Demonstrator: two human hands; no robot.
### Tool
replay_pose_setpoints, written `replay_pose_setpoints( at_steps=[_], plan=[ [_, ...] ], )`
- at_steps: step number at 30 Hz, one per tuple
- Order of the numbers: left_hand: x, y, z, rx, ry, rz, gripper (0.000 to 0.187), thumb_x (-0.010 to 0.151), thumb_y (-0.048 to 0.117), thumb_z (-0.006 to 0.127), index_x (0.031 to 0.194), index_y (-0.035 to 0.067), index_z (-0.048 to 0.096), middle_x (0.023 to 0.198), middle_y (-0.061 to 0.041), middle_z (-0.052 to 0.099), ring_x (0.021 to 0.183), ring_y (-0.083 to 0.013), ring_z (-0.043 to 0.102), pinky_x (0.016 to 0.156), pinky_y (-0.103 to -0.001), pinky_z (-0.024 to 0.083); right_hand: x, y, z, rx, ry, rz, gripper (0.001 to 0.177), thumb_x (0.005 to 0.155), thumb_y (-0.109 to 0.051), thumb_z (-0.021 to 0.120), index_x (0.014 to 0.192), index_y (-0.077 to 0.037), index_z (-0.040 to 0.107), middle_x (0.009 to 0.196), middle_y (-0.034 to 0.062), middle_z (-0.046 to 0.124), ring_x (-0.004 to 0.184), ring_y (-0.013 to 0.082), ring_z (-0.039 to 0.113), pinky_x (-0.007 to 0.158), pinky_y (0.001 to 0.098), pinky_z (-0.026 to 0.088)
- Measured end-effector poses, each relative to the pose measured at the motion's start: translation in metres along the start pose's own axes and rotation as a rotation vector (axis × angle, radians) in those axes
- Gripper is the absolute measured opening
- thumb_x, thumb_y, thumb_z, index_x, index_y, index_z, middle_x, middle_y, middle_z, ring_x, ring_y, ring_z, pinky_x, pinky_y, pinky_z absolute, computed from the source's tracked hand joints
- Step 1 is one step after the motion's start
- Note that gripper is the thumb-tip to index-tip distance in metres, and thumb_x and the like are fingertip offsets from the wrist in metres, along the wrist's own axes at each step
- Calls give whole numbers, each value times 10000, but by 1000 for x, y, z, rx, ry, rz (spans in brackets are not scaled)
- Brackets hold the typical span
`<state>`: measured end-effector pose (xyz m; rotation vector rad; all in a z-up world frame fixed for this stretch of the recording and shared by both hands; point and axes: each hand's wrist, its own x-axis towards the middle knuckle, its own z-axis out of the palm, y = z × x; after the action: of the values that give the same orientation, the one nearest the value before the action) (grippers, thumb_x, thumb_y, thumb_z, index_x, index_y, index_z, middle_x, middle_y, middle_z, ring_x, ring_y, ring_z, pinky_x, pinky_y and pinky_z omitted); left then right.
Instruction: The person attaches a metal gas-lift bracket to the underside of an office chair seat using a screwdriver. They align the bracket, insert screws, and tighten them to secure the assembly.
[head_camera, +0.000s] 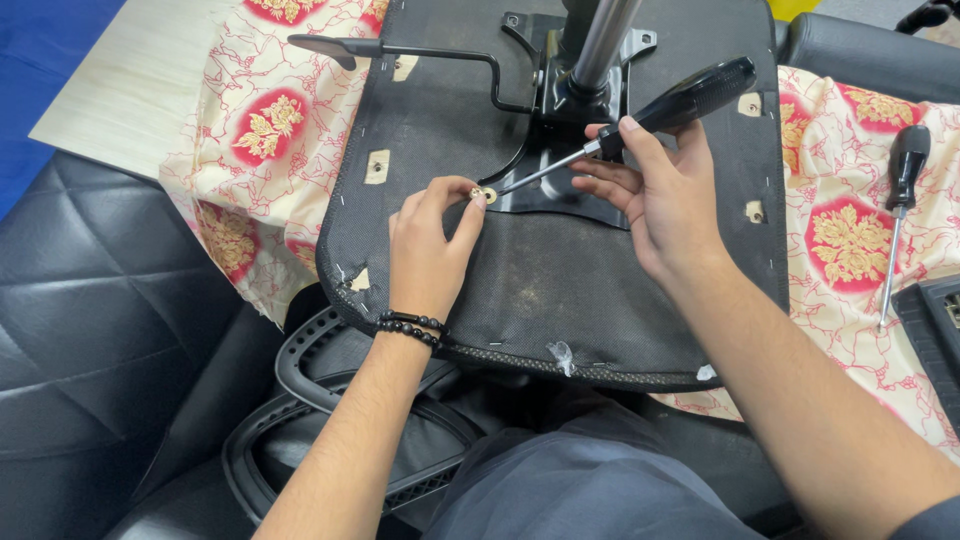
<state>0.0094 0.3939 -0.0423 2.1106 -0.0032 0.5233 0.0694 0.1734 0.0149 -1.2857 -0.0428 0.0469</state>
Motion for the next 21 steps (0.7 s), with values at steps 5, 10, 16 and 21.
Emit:
replay_pose_setpoints(
  at_steps=[5,10,16,21],
  plan=[
    [6,-2,3,9,20,0,192,974,283,676,1058,122,739,1065,-7,743,1067,-217,632,944,-384,422,3,-2,0,-3,12,-54,396,1077,-138,593,1343,-43,315,1210,238,674,981,352,778,832,431,678],
    [14,-9,11,66,21,28,201,967,300,691,1045,134,775,1041,3,706,1030,-220,612,945,-391,415,4,-5,2,1,8,-57,393,1058,-141,587,1328,-61,312,1178,229,676,954,341,779,806,414,681],
    [15,-14,17,84,18,25,211,957,313,701,1042,140,787,1029,4,707,1031,-216,613,947,-391,399,3,-4,6,-28,-19,-52,401,1059,-138,581,1352,-55,320,1174,217,692,947,313,775,819,415,685],
    [15,-15,17,84,2,15,208,956,314,693,1031,147,791,1035,6,718,1032,-213,617,937,-392,399,5,-5,10,-28,-37,-53,388,1059,-135,585,1342,-52,333,1157,211,700,941,311,779,806,398,688]
  ],
)
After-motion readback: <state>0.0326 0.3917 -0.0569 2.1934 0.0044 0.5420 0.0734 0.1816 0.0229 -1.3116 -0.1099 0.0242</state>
